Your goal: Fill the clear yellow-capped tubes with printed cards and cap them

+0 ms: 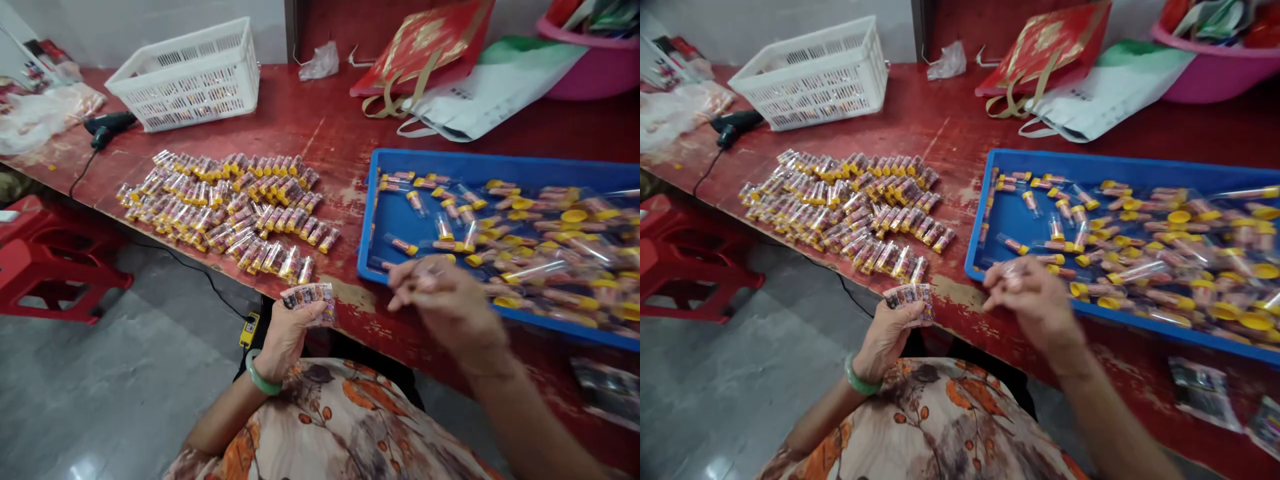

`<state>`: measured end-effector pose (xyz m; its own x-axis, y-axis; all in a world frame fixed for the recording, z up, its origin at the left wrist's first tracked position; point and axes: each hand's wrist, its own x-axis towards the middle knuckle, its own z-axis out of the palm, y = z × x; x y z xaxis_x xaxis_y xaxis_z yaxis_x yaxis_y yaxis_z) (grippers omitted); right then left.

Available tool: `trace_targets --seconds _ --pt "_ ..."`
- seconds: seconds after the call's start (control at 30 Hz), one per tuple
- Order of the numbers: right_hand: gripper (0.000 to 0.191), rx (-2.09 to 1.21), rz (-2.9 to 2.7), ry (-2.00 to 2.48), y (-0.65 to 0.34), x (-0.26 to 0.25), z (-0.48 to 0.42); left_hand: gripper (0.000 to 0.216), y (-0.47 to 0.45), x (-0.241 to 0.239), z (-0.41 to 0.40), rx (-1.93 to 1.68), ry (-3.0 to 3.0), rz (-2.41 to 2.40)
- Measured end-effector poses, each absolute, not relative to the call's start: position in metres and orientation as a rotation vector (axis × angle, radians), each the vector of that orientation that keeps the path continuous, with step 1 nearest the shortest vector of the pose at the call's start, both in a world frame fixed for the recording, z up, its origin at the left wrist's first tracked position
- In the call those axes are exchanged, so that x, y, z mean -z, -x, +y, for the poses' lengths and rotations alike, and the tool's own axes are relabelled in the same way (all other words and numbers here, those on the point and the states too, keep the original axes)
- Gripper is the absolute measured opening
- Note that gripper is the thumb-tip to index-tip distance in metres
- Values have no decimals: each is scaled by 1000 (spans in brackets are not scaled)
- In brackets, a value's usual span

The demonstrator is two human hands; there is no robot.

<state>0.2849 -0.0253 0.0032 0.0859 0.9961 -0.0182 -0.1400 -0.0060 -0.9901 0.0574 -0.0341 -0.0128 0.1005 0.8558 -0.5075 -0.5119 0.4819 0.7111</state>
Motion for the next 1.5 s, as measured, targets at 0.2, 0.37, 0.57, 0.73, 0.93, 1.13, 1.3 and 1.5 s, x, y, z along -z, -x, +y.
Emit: trace_targets --seconds 0.2,0.37,0.57,0.73,0.93,1.13,1.3,1.5 --pt "34 -1415 -734 1219 -199 27 -52 28 -63 14 -39 -1014 -495 1016" --pt "31 -1261 -894 1317 -196 23 -33 29 -61 11 -41 -975 -446 993" --pt "22 -1153 -1212 1352 -215 13 -46 33 -52 15 -39 -1144 -393 1100" --pt "12 -983 -1554 1227 -220 14 -79 35 -48 15 -41 -1236 -373 1118" --pt "27 -428 -1776 1160 -200 28 -92 34 -54 9 -47 -1198 -321 1017" --pt "38 90 -1895 1241 -198 36 -91 34 -55 12 -51 -1157 -259 943" --pt "43 169 -1880 1204 -193 36 -94 32 -56 11 -53 -1121 -194 940" --pt "32 136 -1910 1195 -196 37 -95 31 -53 14 -50 -1124 -115 991"
